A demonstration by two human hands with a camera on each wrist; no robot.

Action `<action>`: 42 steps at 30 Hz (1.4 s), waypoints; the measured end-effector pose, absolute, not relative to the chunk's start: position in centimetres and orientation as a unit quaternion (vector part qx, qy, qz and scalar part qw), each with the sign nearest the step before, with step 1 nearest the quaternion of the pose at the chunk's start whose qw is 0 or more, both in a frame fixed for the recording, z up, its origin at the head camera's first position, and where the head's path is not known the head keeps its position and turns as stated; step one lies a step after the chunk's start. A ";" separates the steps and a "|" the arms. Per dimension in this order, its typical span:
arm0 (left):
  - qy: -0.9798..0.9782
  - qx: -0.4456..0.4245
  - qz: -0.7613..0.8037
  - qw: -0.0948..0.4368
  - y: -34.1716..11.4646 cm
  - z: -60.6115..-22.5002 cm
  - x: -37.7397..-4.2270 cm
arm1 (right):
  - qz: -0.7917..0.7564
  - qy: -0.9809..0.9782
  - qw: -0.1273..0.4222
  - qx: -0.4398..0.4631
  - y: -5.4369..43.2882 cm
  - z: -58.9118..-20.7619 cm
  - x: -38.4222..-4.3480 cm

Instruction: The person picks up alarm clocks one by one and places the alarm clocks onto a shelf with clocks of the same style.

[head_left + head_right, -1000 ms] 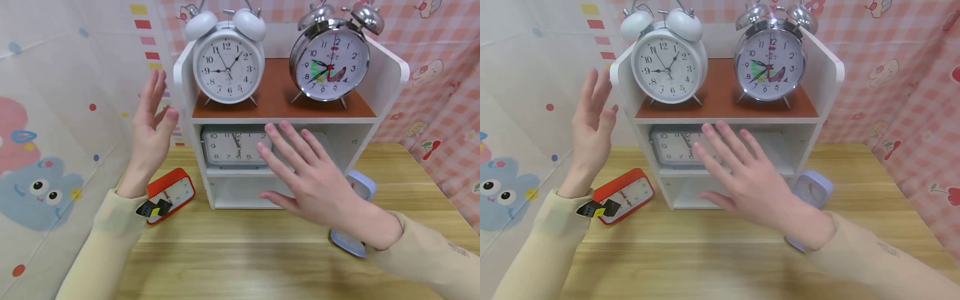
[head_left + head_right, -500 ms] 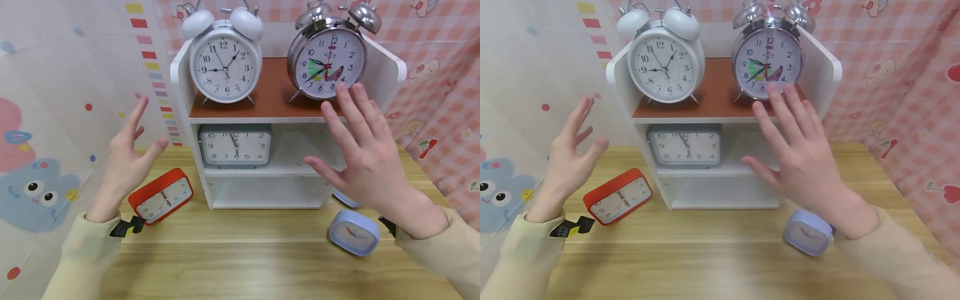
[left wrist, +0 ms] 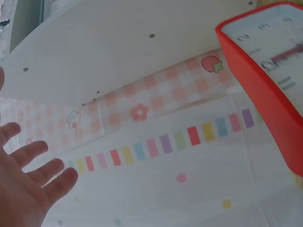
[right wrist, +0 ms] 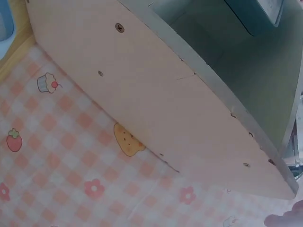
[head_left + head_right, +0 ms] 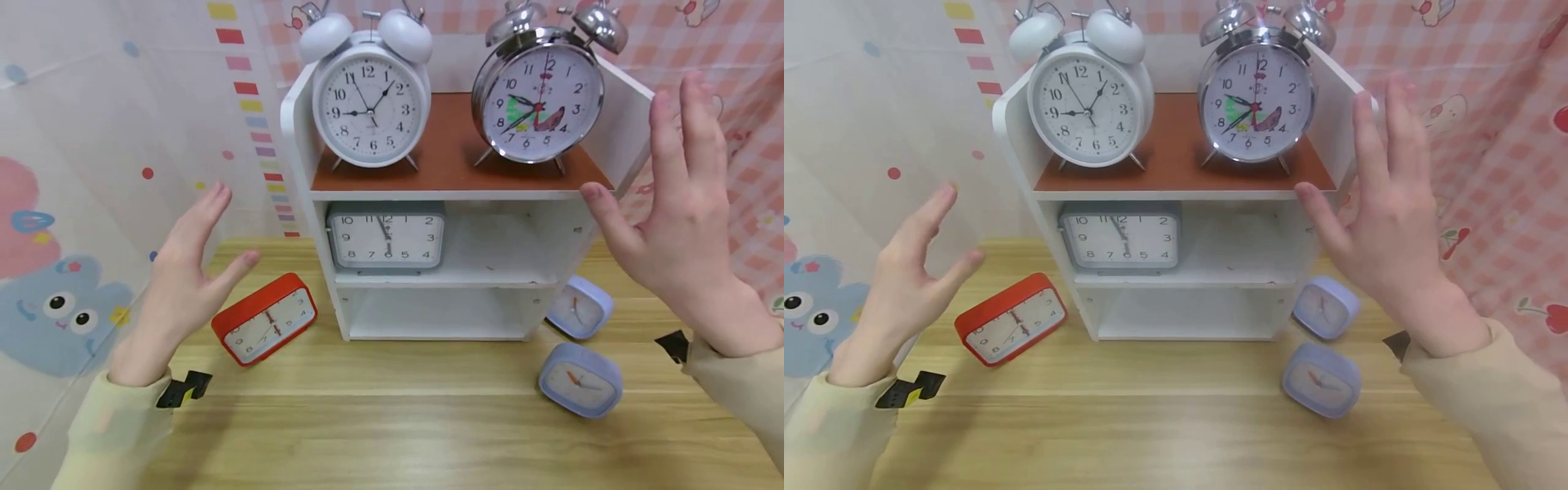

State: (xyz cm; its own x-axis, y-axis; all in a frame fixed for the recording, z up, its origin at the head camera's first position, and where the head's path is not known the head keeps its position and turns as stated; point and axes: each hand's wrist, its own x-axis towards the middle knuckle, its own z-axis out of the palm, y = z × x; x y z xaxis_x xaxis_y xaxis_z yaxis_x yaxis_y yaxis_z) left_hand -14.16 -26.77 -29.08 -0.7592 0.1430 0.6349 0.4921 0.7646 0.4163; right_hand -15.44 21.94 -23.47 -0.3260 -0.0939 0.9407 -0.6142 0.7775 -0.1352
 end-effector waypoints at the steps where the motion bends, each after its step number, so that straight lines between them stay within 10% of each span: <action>1: -0.895 -0.177 -0.284 0.294 -26.8 -29.1 -14.1 | 0.246 -0.784 0.525 0.220 22.1 -23.4 -15.4; 21: -0.956 -0.146 -0.190 0.172 -28.3 -32.4 -13.8 | 0.406 -0.811 0.398 0.135 23.1 -22.3 -17.0; 42: -0.968 -0.085 -0.208 0.109 -32.0 -38.3 -12.6 | 0.386 -0.797 0.456 0.088 22.6 -23.7 -17.9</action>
State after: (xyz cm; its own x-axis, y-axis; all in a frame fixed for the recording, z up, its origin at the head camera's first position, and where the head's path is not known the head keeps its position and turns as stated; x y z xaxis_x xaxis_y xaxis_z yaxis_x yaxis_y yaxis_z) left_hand -12.59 -32.00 -38.31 -0.9619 0.1187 0.2463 0.2095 0.8990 0.3846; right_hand -17.87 22.59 -23.67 -0.5677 0.2116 0.7956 -0.4931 0.6865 -0.5344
